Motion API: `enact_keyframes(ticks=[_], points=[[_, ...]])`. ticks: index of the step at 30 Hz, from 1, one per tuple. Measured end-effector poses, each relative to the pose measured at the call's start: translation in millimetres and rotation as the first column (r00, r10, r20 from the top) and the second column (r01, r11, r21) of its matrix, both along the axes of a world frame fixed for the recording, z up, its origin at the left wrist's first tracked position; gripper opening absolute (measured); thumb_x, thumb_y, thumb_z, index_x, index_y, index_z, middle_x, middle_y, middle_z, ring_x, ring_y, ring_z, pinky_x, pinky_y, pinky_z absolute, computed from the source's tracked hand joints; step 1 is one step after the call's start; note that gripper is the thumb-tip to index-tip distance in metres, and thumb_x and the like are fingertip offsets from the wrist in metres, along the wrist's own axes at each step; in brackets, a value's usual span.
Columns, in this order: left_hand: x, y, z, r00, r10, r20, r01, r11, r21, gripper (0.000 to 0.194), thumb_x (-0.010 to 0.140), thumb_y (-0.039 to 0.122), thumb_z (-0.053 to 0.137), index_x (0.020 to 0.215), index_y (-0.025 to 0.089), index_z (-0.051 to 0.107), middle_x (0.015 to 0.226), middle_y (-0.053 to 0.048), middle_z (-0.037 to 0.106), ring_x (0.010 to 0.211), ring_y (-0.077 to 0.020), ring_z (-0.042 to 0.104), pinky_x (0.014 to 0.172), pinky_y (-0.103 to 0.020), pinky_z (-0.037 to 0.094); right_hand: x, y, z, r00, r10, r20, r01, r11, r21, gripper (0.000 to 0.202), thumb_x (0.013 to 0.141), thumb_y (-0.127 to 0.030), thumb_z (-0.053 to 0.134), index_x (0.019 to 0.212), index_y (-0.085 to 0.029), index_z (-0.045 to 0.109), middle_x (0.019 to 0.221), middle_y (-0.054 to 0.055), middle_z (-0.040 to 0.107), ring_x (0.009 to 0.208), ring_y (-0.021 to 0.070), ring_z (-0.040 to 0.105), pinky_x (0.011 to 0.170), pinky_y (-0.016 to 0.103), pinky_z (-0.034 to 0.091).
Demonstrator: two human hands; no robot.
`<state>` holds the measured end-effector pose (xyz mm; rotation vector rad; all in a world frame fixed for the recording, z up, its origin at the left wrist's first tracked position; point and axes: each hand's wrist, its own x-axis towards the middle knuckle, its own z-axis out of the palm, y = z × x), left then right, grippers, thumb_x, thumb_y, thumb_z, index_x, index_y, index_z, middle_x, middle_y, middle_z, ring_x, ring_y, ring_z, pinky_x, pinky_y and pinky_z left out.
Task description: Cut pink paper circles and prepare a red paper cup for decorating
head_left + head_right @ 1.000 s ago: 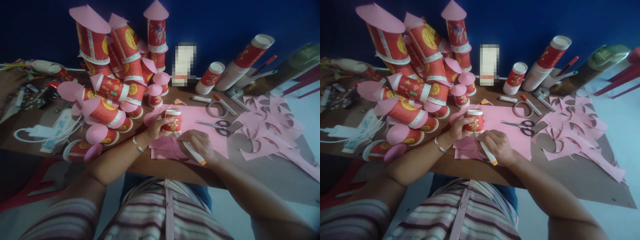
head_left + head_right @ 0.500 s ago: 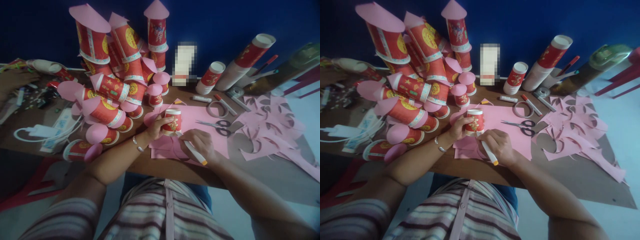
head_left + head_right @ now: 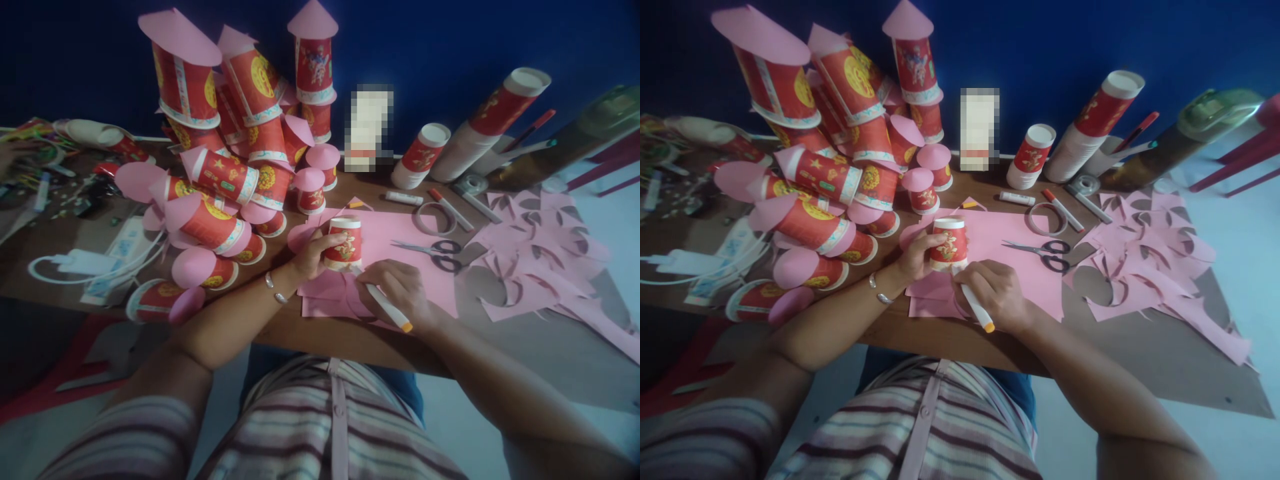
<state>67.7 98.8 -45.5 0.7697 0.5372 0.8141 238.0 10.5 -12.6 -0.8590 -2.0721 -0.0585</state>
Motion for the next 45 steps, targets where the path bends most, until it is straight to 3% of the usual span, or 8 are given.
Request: enact_keyframes(ticks=[12, 15, 18, 21, 27, 33, 39, 45], points=[[0.5, -1.0, 3.6, 0.995, 0.085, -0.044, -0.086, 0.996, -0.02, 0.049, 0.068, 0.034, 0.082, 0.112, 0.015, 0.07, 0.089, -0.003, 0.072, 0.078, -0.0179, 0.067, 0.07, -0.03, 0.052, 0.2, -0.8, 3.1, 0.999, 0.027, -0.036, -0.026, 0.999, 0.043, 0.02, 0.087, -0.005, 0.064, 0.095, -0.021, 0.057, 0.068, -0.002, 0.066, 0.06, 0.0138, 0.065, 0.059, 0.027, 0.058], [0.9, -0.7, 3.7, 0.995, 0.099, -0.026, -0.1, 0.994, -0.035, 0.048, 0.069, 0.032, 0.082, 0.112, 0.016, 0.072, 0.09, -0.003, 0.073, 0.079, -0.0165, 0.066, 0.07, -0.028, 0.052, 1.3, -0.9, 3.7, 0.996, 0.075, -0.056, -0.073, 0.997, 0.03, 0.02, 0.087, -0.005, 0.064, 0.095, -0.022, 0.057, 0.07, -0.003, 0.066, 0.061, 0.0129, 0.064, 0.075, 0.033, 0.066], [1.1, 0.5, 1.6, 0.995, 0.101, 0.007, -0.101, 0.995, -0.023, 0.043, 0.072, 0.032, 0.081, 0.112, 0.017, 0.073, 0.089, -0.002, 0.072, 0.076, -0.0141, 0.064, 0.07, -0.026, 0.05, 1.9, -1.0, 2.7, 0.991, 0.115, -0.063, -0.116, 0.993, -0.015, 0.02, 0.087, -0.005, 0.061, 0.096, -0.023, 0.058, 0.072, -0.005, 0.068, 0.06, 0.0113, 0.064, 0.093, 0.041, 0.065], [1.4, 2.1, -2.0, 0.996, 0.079, 0.036, -0.078, 0.997, -0.007, 0.04, 0.075, 0.033, 0.079, 0.111, 0.017, 0.073, 0.09, -0.003, 0.073, 0.078, -0.0155, 0.065, 0.073, -0.028, 0.051, 1.5, -0.7, 2.0, 0.988, 0.138, -0.066, -0.14, 0.989, -0.038, 0.021, 0.086, -0.004, 0.061, 0.097, -0.022, 0.059, 0.074, -0.004, 0.068, 0.061, 0.012, 0.064, 0.096, 0.044, 0.065], [0.9, 0.6, -3.5, 0.999, 0.032, 0.01, -0.032, 0.999, 0.006, 0.036, 0.077, 0.035, 0.078, 0.108, 0.017, 0.071, 0.097, -0.006, 0.075, 0.084, -0.0193, 0.069, 0.077, -0.032, 0.053, -0.2, 0.6, 2.5, 0.985, 0.165, -0.051, -0.167, 0.985, -0.046, 0.019, 0.089, -0.004, 0.062, 0.098, -0.02, 0.06, 0.074, -0.002, 0.068, 0.063, 0.0126, 0.064, 0.094, 0.046, 0.066], [1.3, -2.6, 1.0, 0.999, 0.028, -0.034, -0.027, 0.999, 0.029, 0.048, 0.071, 0.031, 0.085, 0.113, 0.016, 0.069, 0.098, -0.007, 0.076, 0.083, -0.02, 0.071, 0.076, -0.033, 0.056, 0.1, 0.2, 1.2, 0.985, 0.165, -0.049, -0.165, 0.986, -0.009, 0.017, 0.089, -0.005, 0.065, 0.096, -0.02, 0.06, 0.072, -0.002, 0.067, 0.062, 0.0121, 0.064, 0.092, 0.043, 0.067], [0.9, -1.2, 2.8, 1.0, 0.013, -0.001, -0.013, 0.999, 0.038, 0.055, 0.071, 0.033, 0.082, 0.121, 0.015, 0.068, 0.112, -0.014, 0.077, 0.099, -0.0285, 0.073, 0.08, -0.036, 0.057, 1.9, 0.5, 0.1, 0.993, 0.082, -0.087, -0.076, 0.994, 0.072, 0.021, 0.086, -0.005, 0.068, 0.098, -0.02, 0.06, 0.072, -0.001, 0.069, 0.065, 0.0151, 0.07, 0.076, 0.034, 0.068], [0.6, -0.3, 0.6, 1.0, -0.012, 0.008, 0.012, 0.998, 0.059, 0.051, 0.073, 0.034, 0.081, 0.119, 0.015, 0.07, 0.116, -0.015, 0.076, 0.101, -0.0296, 0.074, 0.079, -0.036, 0.058, 0.8, 0.5, 1.2, 0.998, 0.033, -0.061, -0.03, 0.998, 0.047, 0.021, 0.087, -0.006, 0.066, 0.099, -0.021, 0.06, 0.07, -0.001, 0.069, 0.063, 0.0163, 0.07, 0.06, 0.028, 0.06]])
